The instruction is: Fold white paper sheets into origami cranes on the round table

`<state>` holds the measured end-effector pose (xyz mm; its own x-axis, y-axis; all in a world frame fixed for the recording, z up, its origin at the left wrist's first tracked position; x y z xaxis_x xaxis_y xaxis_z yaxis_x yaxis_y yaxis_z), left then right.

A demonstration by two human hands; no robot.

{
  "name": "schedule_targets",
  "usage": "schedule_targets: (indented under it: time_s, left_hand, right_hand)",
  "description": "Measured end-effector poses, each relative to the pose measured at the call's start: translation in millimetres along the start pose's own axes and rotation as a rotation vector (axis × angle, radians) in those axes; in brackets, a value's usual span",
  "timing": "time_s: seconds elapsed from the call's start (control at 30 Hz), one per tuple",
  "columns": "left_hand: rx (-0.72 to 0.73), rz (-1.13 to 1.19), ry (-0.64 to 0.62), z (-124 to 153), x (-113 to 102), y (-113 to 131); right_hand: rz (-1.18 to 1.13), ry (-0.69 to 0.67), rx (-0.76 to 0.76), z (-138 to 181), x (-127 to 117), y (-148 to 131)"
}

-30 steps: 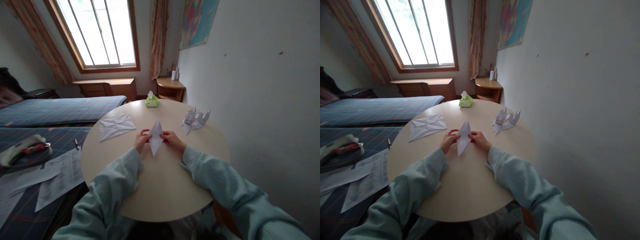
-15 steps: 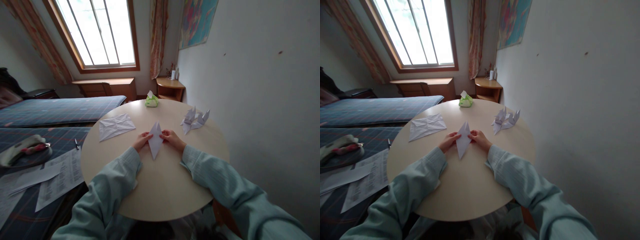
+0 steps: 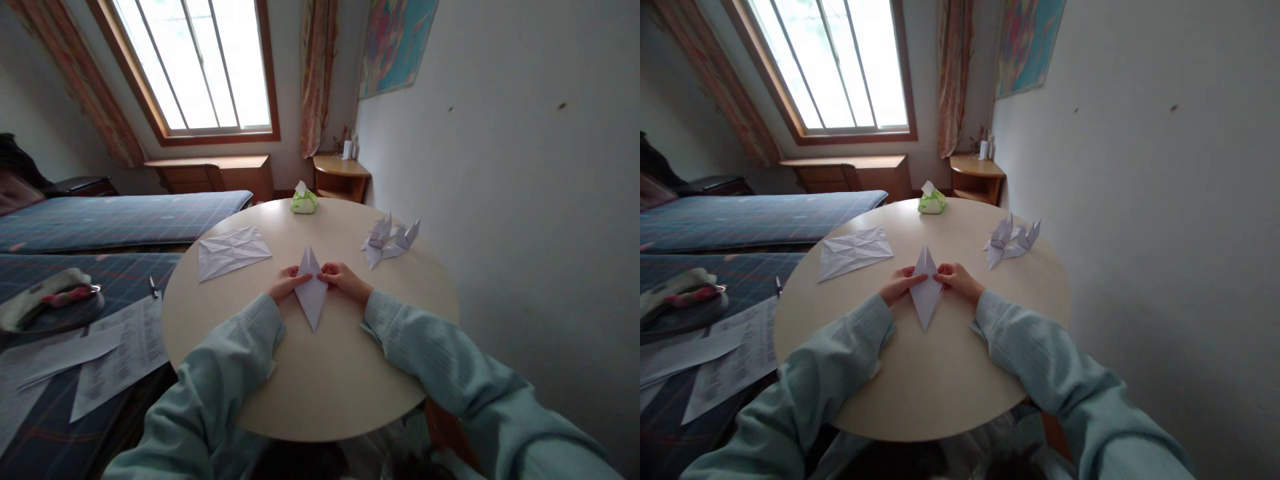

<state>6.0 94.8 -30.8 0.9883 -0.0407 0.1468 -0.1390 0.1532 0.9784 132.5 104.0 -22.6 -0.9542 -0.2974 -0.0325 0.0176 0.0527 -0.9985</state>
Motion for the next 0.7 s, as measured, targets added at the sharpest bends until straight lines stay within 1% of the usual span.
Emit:
schedule_targets:
  time_s: [0.07, 0.2, 0.33, 0.43, 0.6, 0.7]
  left_hand:
    - [0.009, -0.003, 0.005, 2, 1, 1]
    - [0.055, 0.038, 0.068, 6, 1, 4]
    - [0.069, 0.049, 0.115, 6, -1, 6]
    - [0.106, 0.047, 0.168, 4, -4, 8]
    - [0.184, 0.065, 0.221, 4, -7, 14]
    - [0.184, 0.066, 0.234, 5, -8, 15]
  right_hand:
    - [0.033, -0.053, -0.005, 2, 2, 0]
    - [0.109, -0.145, -0.006, 4, 7, 2]
    - [0.227, -0.226, -0.053, 5, 10, 1]
    - [0.273, -0.278, -0.074, 6, 12, 0]
    - [0.307, -0.351, -0.05, 8, 16, -1]
    - [0.304, -0.382, -0.027, 11, 18, -3]
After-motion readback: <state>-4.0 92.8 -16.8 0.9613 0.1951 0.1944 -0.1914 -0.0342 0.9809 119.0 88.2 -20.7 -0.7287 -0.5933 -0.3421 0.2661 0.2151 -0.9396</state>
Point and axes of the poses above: each hand's wrist, its own z-axis away from the middle knuckle, its own x-axis out of the palm, y = z × x, the point moved 6 cm from there along -z, towards the middle knuckle, and after that the axes turned 10 degrees about y, right-handed, at the moved point
